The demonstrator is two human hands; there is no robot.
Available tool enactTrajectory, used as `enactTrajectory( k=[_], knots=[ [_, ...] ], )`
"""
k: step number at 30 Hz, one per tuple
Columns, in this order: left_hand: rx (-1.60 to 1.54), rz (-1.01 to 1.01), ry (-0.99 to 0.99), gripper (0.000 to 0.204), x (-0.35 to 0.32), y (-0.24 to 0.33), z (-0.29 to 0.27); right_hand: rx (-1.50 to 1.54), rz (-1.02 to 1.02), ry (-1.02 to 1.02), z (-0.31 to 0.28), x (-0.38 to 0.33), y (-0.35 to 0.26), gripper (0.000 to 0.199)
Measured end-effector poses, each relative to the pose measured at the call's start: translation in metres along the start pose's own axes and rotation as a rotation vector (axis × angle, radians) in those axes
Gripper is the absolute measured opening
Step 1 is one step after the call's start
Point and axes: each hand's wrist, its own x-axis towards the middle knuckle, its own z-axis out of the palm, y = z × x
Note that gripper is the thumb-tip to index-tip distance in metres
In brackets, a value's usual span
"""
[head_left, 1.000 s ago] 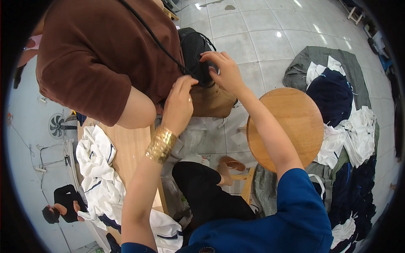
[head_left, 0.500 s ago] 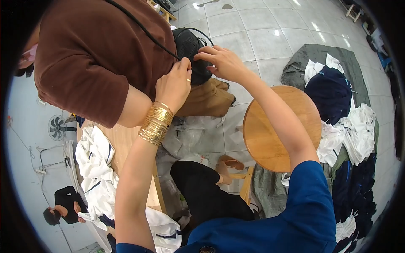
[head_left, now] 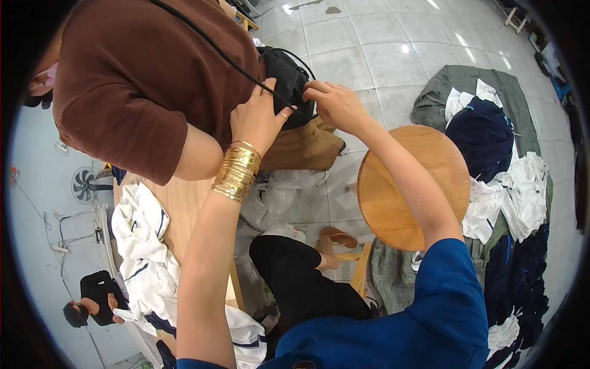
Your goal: Trimming loose threads from white athletic shorts using small hand-held clippers.
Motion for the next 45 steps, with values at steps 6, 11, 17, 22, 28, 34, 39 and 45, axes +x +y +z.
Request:
enactTrajectory(
  k=[6,11,17,22,28,34,39,45],
  knots=[
    [-0.264,-0.126,0.075,0.020,0.009,-0.011,0.013,-0.032,0.302,-0.169,-0.003,0.026,-0.016,0.029],
    [-0.441,-0.158,0.098,0.019,0.008,-0.016,0.017,-0.203,0.361,-0.279,0.005,0.061,-0.036,0.044],
    [-0.628,-0.250,0.002,0.022,0.011,-0.011,0.004,-0.342,0.342,-0.532,0.011,0.084,-0.028,0.042],
    [-0.771,-0.312,-0.029,0.023,0.009,-0.016,-0.002,-0.428,0.107,-0.708,0.005,0.106,-0.037,0.035],
    [-0.813,-0.280,-0.063,0.024,0.010,-0.017,-0.005,-0.163,0.215,-1.051,-0.018,0.124,-0.024,0.049],
    [-0.791,-0.315,-0.078,0.013,0.009,-0.019,-0.011,-0.146,0.163,-1.223,-0.027,0.144,-0.032,0.062],
    [-0.828,-0.326,-0.114,0.023,0.010,-0.018,-0.011,-0.308,0.082,-1.337,-0.028,0.151,-0.039,0.070],
    [-0.819,-0.296,-0.092,0.017,0.005,-0.020,-0.012,-0.389,0.048,-1.425,-0.025,0.155,-0.051,0.063]
  ],
)
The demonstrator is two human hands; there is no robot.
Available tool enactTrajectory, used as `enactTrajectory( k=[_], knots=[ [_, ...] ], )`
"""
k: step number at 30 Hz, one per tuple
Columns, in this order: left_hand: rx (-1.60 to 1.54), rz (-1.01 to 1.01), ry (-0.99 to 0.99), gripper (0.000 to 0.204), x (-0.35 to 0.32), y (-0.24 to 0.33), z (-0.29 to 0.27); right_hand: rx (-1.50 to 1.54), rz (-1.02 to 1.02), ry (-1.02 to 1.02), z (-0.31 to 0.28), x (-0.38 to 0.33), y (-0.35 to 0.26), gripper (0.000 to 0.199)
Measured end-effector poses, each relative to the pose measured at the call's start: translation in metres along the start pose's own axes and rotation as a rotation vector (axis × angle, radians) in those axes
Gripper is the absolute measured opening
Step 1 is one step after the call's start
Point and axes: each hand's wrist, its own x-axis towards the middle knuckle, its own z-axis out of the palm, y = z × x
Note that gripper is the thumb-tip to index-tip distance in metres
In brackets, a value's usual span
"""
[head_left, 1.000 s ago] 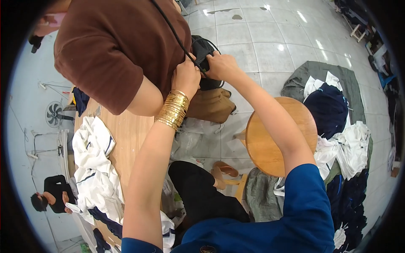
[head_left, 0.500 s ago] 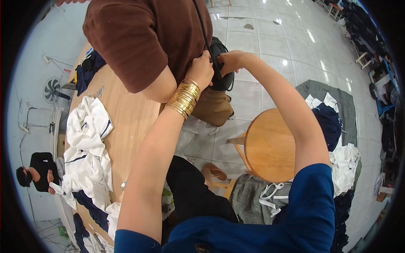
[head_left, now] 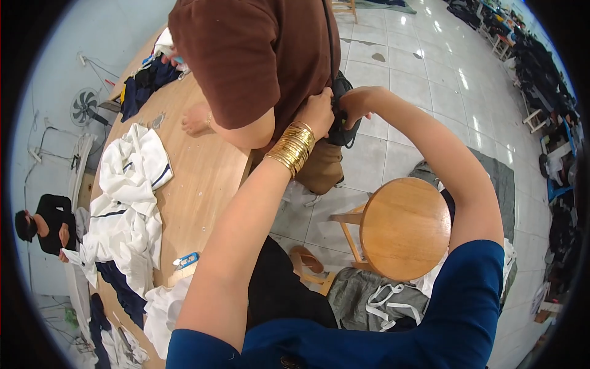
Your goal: Trimming loose threads from white athletic shorts using small hand-held clippers.
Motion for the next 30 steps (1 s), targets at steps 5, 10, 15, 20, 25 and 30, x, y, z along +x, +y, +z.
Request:
enactTrajectory(
  k=[5,10,15,20,25,30],
  knots=[
    [0.105,0.021,0.023,0.016,0.005,-0.009,0.004,-0.186,0.094,-0.054,-0.001,0.012,-0.020,0.035],
    [0.164,0.031,0.036,0.022,0.009,-0.004,0.012,-0.342,0.151,0.027,0.017,0.029,-0.008,0.027],
    [0.146,0.070,0.124,0.030,0.015,-0.013,0.019,-0.179,0.099,0.154,0.018,0.025,0.011,0.019],
    [0.027,0.016,0.071,0.033,0.015,-0.008,0.012,-0.136,-0.057,0.466,0.025,-0.006,0.008,0.025],
    [-0.065,-0.030,0.030,0.034,0.014,-0.009,0.010,-0.068,-0.157,0.734,0.045,-0.019,0.007,0.032],
    [0.204,0.194,0.251,0.033,0.007,-0.007,0.011,-0.037,-0.232,0.820,0.047,-0.014,0.021,0.027]
  ],
)
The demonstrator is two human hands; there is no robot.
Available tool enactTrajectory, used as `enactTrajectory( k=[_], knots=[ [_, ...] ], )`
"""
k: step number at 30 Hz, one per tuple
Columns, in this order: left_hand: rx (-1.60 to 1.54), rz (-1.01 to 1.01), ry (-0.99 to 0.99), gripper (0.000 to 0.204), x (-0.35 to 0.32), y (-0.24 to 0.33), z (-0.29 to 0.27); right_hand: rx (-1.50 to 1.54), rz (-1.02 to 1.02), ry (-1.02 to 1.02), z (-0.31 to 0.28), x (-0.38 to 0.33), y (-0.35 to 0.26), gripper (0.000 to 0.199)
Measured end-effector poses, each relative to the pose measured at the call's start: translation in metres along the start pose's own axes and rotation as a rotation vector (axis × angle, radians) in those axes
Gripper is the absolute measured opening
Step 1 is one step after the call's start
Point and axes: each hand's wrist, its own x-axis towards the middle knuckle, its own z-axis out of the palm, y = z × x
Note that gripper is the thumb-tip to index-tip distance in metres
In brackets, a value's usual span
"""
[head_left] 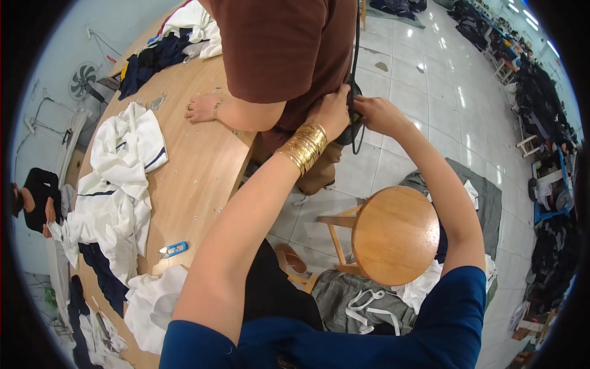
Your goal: Trimming loose threads from white athletic shorts using small hand-held clippers.
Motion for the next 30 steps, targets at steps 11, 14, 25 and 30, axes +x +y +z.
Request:
enactTrajectory(
  k=[11,14,25,30],
  knots=[
    [0.056,0.110,-0.123,0.036,-0.065,-0.005,0.026,0.292,0.314,0.406,0.032,-0.012,0.003,0.034],
    [0.228,-0.002,-0.185,0.040,-0.056,0.003,0.038,0.356,0.468,0.592,0.054,-0.015,-0.011,0.036],
    [-0.186,-0.029,-0.340,0.058,-0.054,-0.006,0.050,0.325,0.812,0.526,0.038,0.011,-0.018,0.032],
    [-0.190,0.048,-0.308,0.057,-0.053,-0.018,0.055,0.278,0.820,0.021,0.014,0.024,-0.009,0.035]
  ],
)
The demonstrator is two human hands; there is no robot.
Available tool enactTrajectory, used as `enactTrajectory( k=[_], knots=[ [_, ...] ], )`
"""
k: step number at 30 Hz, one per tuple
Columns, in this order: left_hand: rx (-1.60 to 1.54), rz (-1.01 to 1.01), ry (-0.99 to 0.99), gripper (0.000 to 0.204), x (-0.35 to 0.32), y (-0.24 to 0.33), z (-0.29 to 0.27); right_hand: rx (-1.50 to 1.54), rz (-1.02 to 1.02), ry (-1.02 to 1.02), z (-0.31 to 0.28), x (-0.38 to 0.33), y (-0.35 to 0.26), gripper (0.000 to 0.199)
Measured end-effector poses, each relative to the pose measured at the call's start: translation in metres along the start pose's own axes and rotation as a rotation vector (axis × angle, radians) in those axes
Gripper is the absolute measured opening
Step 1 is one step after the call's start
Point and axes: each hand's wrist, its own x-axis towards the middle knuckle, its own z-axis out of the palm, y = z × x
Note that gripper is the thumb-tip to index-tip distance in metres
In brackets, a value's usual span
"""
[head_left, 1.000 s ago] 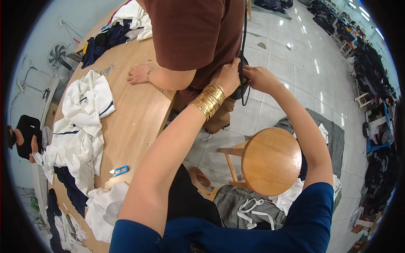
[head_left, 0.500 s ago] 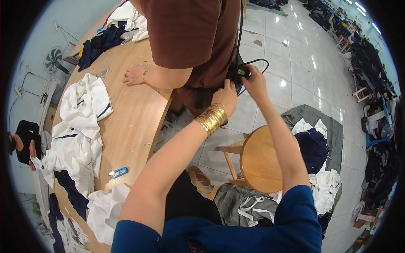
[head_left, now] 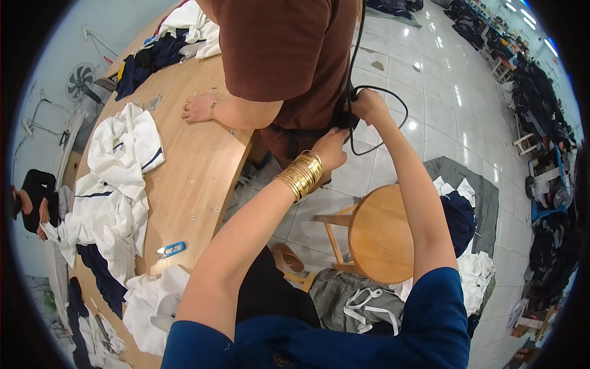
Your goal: Trimming loose threads from white athletic shorts using small hand-held clippers.
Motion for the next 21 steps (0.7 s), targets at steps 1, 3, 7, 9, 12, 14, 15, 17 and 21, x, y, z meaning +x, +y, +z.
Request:
enactTrajectory(
  k=[1,3,7,9,12,14,15,17,21],
  knots=[
    [-0.015,-0.002,-0.013,0.057,-0.002,-0.001,-0.001,0.023,0.020,0.029,0.000,0.000,-0.003,0.031],
    [-0.013,-0.008,0.016,0.054,-0.004,0.000,-0.002,-0.080,-0.036,0.182,0.018,-0.013,-0.010,0.027],
    [-0.001,0.039,0.033,0.043,-0.005,-0.003,-0.001,-0.205,-0.031,0.406,0.034,-0.029,-0.008,0.017],
    [-0.041,0.027,0.027,0.040,-0.006,-0.004,-0.002,-0.288,-0.097,0.312,0.031,-0.031,-0.001,0.017],
    [-0.064,-0.003,0.020,0.036,-0.008,-0.008,-0.003,-0.052,-0.125,-0.048,0.027,-0.038,0.004,0.024],
    [-0.117,-0.076,-0.040,0.037,-0.008,0.000,-0.009,-0.147,-0.139,0.146,0.044,-0.047,0.004,0.028],
    [-0.121,-0.073,-0.047,0.037,-0.008,-0.001,-0.007,-0.238,-0.161,0.337,0.050,-0.051,0.005,0.033],
    [-0.066,-0.010,-0.065,0.040,-0.010,-0.006,-0.006,-0.188,-0.092,0.132,0.050,-0.047,0.012,0.051],
    [-0.120,0.070,-0.074,0.043,-0.012,-0.008,-0.009,0.526,0.039,-0.087,0.078,-0.048,0.028,0.065]
  ],
)
